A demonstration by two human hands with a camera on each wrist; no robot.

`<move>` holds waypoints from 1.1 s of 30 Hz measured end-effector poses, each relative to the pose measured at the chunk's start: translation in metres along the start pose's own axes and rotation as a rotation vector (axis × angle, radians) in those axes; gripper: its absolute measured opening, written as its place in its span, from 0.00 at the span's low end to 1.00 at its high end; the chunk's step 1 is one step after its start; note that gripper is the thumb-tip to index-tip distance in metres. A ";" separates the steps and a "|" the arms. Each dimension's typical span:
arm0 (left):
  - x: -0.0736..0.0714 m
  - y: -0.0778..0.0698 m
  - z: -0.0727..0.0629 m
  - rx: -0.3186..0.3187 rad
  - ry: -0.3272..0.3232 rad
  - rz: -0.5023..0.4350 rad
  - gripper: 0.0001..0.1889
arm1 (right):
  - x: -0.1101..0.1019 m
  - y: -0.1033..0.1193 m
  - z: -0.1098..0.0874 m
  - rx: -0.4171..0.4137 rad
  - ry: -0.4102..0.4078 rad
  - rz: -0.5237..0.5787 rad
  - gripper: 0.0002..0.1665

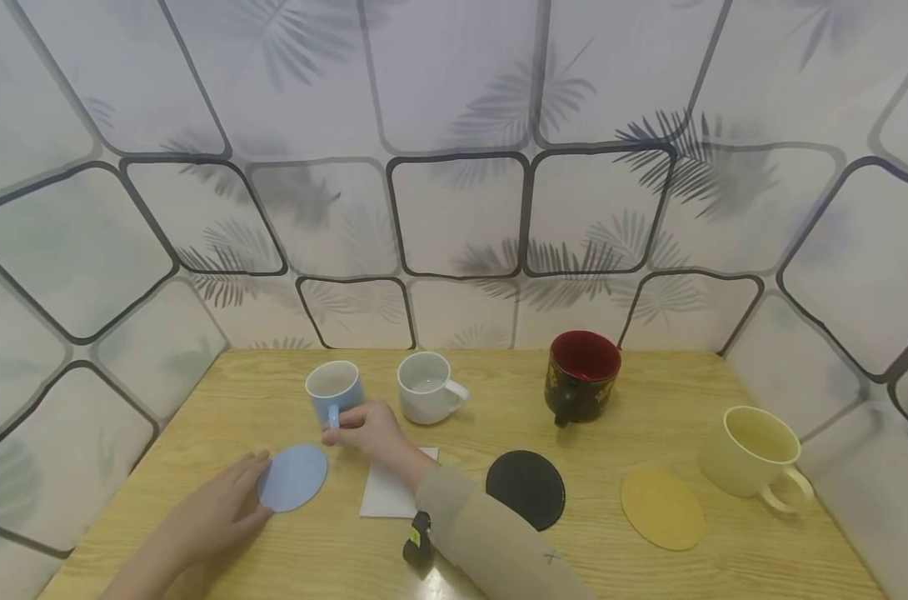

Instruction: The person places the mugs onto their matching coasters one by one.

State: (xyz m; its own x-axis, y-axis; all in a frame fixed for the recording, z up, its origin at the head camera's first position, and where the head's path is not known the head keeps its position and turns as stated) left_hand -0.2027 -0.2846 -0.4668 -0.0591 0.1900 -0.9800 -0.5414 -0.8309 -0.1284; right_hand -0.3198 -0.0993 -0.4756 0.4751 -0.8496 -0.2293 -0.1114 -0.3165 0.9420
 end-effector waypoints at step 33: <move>0.001 0.001 0.002 -0.024 0.039 -0.019 0.38 | 0.028 0.017 -0.031 -0.098 0.031 0.070 0.09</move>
State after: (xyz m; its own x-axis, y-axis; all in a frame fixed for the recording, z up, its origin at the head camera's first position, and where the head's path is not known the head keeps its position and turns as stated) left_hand -0.2045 -0.2840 -0.4675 -0.0161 0.1858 -0.9825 -0.5217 -0.8398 -0.1502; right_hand -0.2813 -0.1155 -0.4582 0.4958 -0.8543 -0.1558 -0.0598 -0.2126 0.9753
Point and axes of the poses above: each hand's wrist, its own z-axis towards the middle knuckle, its own x-axis out of the palm, y = z × x, the point moved 9 cm from there along z, towards the middle knuckle, and after that the axes turned 15 degrees about x, right-handed, at the moved point
